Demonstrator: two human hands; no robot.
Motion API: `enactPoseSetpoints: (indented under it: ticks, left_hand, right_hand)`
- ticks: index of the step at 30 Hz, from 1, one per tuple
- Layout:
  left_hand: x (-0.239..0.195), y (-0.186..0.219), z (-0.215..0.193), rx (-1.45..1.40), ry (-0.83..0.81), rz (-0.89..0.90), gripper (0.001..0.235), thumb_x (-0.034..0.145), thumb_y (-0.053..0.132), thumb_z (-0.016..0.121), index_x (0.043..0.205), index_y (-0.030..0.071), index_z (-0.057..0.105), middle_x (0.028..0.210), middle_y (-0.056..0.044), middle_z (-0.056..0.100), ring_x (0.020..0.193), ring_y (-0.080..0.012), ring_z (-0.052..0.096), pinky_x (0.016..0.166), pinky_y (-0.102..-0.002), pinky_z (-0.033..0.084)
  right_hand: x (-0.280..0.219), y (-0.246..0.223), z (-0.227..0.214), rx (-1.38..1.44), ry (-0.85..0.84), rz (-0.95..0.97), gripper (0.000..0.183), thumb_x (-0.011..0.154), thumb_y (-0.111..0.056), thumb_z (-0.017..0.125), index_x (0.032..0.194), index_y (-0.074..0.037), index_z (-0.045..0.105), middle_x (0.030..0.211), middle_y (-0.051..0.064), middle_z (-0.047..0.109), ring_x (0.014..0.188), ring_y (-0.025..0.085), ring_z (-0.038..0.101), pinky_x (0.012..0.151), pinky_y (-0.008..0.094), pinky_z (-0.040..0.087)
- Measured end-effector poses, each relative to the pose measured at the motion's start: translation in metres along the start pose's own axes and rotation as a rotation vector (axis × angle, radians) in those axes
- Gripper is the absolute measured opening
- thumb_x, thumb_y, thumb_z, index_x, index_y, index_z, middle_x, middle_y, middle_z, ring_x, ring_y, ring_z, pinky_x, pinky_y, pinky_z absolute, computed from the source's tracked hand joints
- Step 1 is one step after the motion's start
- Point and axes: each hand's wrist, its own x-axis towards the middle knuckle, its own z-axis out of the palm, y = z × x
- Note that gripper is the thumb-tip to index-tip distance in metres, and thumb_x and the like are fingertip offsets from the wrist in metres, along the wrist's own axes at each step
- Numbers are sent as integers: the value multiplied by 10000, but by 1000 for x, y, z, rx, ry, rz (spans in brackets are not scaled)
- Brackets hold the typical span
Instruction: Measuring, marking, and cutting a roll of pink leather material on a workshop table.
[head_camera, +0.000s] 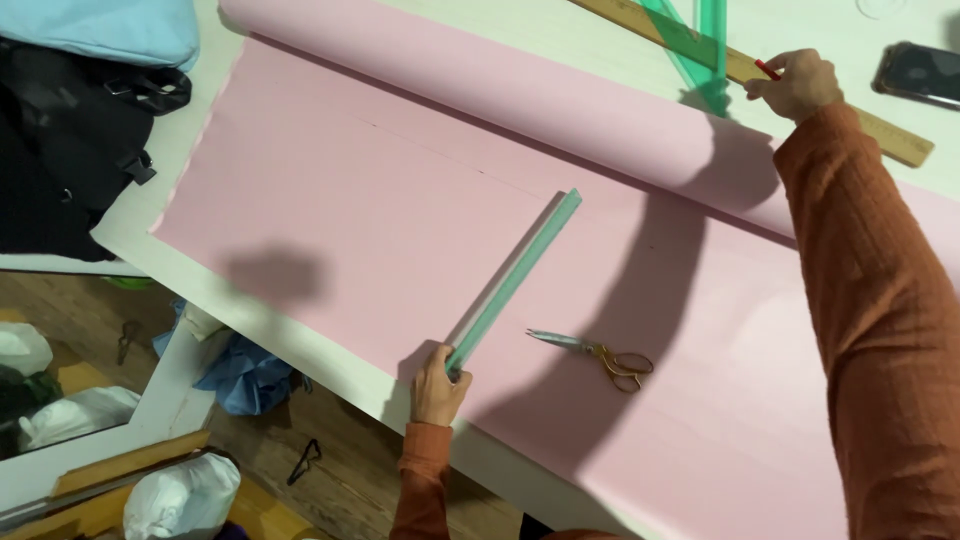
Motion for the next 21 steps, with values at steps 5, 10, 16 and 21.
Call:
enactPoseSetpoints:
  ticks: [5, 10, 16, 21]
  left_hand:
    - [-8, 6, 8, -194, 126, 281, 414, 774, 168, 710, 1146, 15, 608, 943, -166, 719, 790, -343, 684, 685, -485, 561]
    - [-30, 46, 7, -248, -37, 186, 273, 786, 195, 663, 973, 9, 593, 667, -146, 651, 513, -278, 613, 551, -473, 539]
    - [-83, 81, 77, -214, -233, 623, 295, 818, 250, 679, 1003, 26, 626, 684, -61, 635, 500, -187, 644, 437, -374, 601]
    - [-164, 153, 100, -117, -288, 1010, 403, 758, 388, 763, 1006, 78, 690, 646, -82, 681, 518, -236, 662, 533, -415, 586]
  right_hand:
    - [-90, 36, -36, -191, 154, -149, 323, 1005, -306, 778, 1241, -90, 739, 1050, 206, 751, 806, 287, 692, 671, 433, 524]
    - [-284, 51, -77, -70, 237, -426, 300, 989, -254, 773, 1176, -21, 745, 998, 152, 748, 783, 241, 706, 701, 378, 594]
    - [-450, 148, -79, 252, 215, -304, 390, 1003, -228, 671, 1334, -29, 618, 962, 101, 763, 905, 106, 698, 760, 261, 549]
    - [-568, 213, -92, 603, 156, 215, 387, 1079, -256, 539, 1438, -113, 558, 820, 33, 615, 507, 72, 344, 433, 237, 310]
